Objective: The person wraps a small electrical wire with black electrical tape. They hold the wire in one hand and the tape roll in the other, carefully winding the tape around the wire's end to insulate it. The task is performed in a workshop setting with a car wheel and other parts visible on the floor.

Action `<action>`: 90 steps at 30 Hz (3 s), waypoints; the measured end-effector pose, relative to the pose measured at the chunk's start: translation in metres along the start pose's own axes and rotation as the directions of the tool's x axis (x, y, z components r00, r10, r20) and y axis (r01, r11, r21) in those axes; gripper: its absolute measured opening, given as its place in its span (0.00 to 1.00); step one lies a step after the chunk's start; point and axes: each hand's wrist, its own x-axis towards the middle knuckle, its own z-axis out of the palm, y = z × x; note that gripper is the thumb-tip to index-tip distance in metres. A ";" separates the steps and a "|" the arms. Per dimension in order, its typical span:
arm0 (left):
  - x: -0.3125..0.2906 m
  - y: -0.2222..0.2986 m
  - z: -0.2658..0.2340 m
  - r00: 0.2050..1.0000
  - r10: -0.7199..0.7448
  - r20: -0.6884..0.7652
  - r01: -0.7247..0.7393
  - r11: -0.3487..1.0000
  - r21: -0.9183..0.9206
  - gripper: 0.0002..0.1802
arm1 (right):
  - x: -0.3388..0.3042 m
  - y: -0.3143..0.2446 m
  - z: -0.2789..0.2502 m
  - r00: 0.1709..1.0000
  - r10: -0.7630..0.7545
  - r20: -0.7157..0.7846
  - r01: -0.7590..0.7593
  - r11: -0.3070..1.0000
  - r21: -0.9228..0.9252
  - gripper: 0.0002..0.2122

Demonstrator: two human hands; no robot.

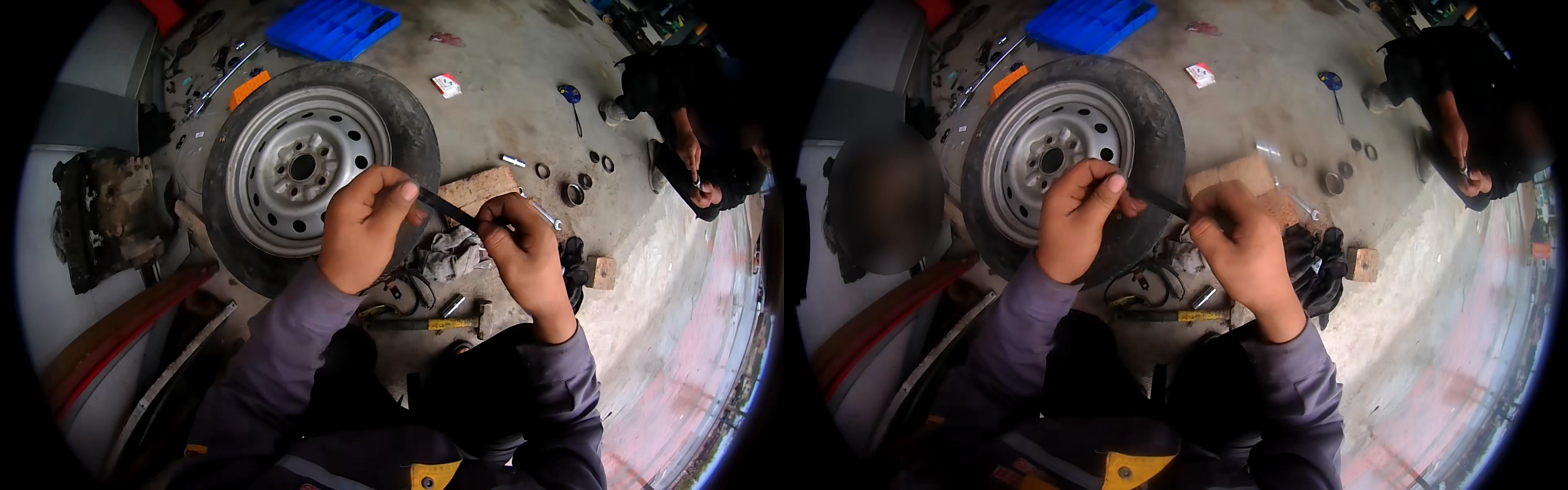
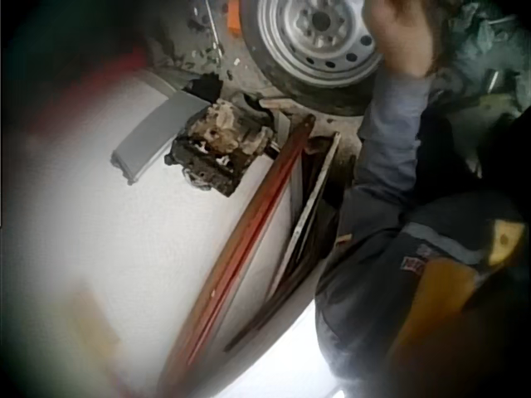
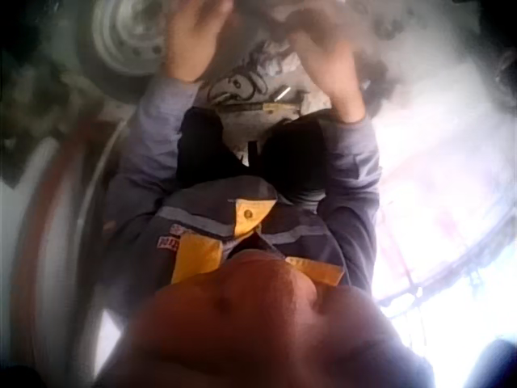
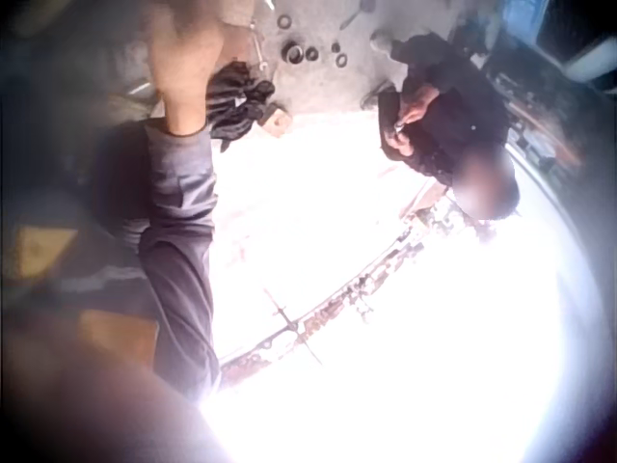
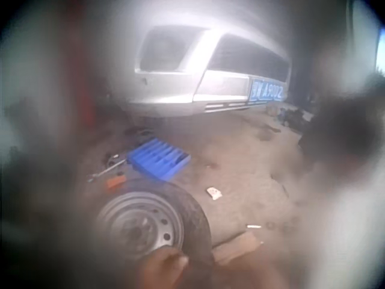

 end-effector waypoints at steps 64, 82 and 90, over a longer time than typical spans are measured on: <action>-0.065 0.015 0.017 0.721 0.331 0.609 -0.307 0.940 -0.148 0.06 | 0.114 0.135 0.007 0.967 -0.219 -0.127 0.083 0.749 -0.657 0.10; -0.039 -0.005 -0.029 0.927 -0.356 0.120 0.322 0.588 -0.742 0.18 | 0.042 -0.044 0.071 0.806 -0.533 0.257 0.591 0.697 -0.407 0.28; -0.043 -0.011 -0.006 0.938 -0.210 0.274 0.344 0.634 -0.692 0.16 | 0.013 -0.030 0.061 0.824 -0.563 0.060 0.514 0.699 -0.498 0.08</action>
